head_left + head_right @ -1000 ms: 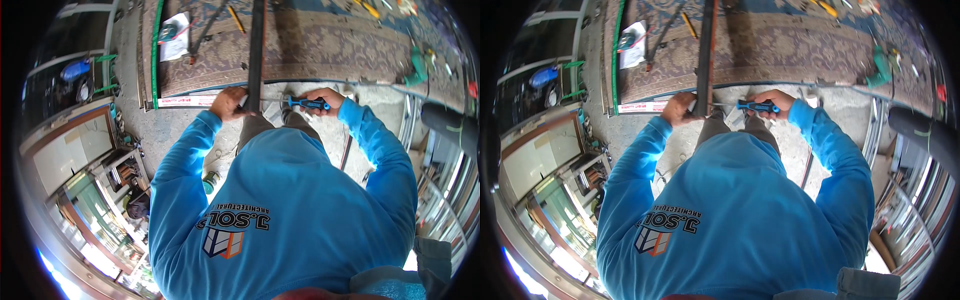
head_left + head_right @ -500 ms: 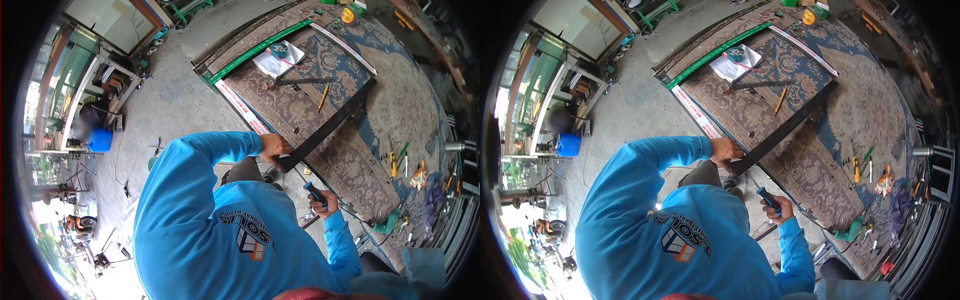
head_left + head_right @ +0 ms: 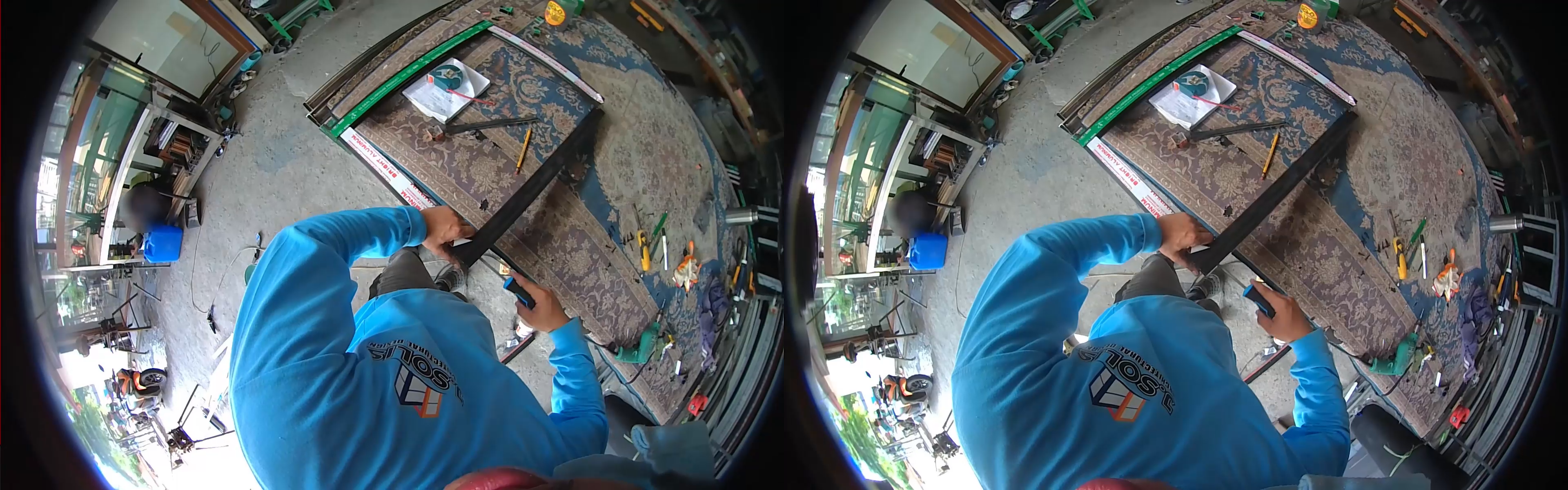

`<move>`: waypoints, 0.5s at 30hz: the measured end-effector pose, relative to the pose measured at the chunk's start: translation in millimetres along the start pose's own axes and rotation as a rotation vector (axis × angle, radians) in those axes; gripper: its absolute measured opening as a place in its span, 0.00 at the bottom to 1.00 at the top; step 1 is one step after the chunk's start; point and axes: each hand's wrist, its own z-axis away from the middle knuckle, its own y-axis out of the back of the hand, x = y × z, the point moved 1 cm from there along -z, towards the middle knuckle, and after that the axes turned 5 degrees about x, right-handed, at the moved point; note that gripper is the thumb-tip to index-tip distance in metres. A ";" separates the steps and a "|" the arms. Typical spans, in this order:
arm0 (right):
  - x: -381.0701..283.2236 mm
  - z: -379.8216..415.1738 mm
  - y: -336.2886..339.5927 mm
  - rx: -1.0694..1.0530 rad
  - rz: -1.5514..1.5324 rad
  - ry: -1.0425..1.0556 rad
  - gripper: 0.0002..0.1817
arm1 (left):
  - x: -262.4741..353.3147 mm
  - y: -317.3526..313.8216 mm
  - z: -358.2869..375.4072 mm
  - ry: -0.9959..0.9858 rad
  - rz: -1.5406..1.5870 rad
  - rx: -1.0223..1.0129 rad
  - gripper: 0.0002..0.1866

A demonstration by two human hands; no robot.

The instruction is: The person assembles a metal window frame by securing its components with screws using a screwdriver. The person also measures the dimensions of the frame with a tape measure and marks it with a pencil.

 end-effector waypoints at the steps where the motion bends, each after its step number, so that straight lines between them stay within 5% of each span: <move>1: -2.1 3.1 -2.5 0.062 -0.086 -0.069 0.34 | 2.2 -1.5 -0.1 0.028 -0.004 -0.014 0.35; 4: 1.7 16.1 -6.0 0.155 -0.769 -0.521 0.35 | -3.8 -3.0 0.3 0.051 0.032 -0.037 0.35; 6: 0.8 12.9 -2.2 -0.235 -1.425 -0.799 0.35 | -6.2 -4.3 0.2 0.063 0.018 -0.074 0.34; 7: -2.1 15.0 -4.7 -0.052 -0.873 -0.735 0.34 | -6.6 -3.1 4.3 0.038 -0.012 -0.048 0.34; 8: 0.9 7.9 -3.7 -0.084 -0.330 -0.185 0.32 | -3.9 -6.9 7.3 0.010 -0.029 -0.027 0.34; 9: 3.5 2.6 -2.2 0.163 0.292 0.264 0.30 | 0.3 -0.8 4.5 0.023 -0.029 -0.045 0.34; 11: -2.6 9.6 6.3 0.240 0.439 0.328 0.29 | 0.9 2.1 -1.7 0.013 0.012 -0.045 0.34; 15: 7.5 21.9 4.8 0.068 -0.445 -0.523 0.28 | 0.5 1.1 -9.1 0.066 0.022 -0.057 0.34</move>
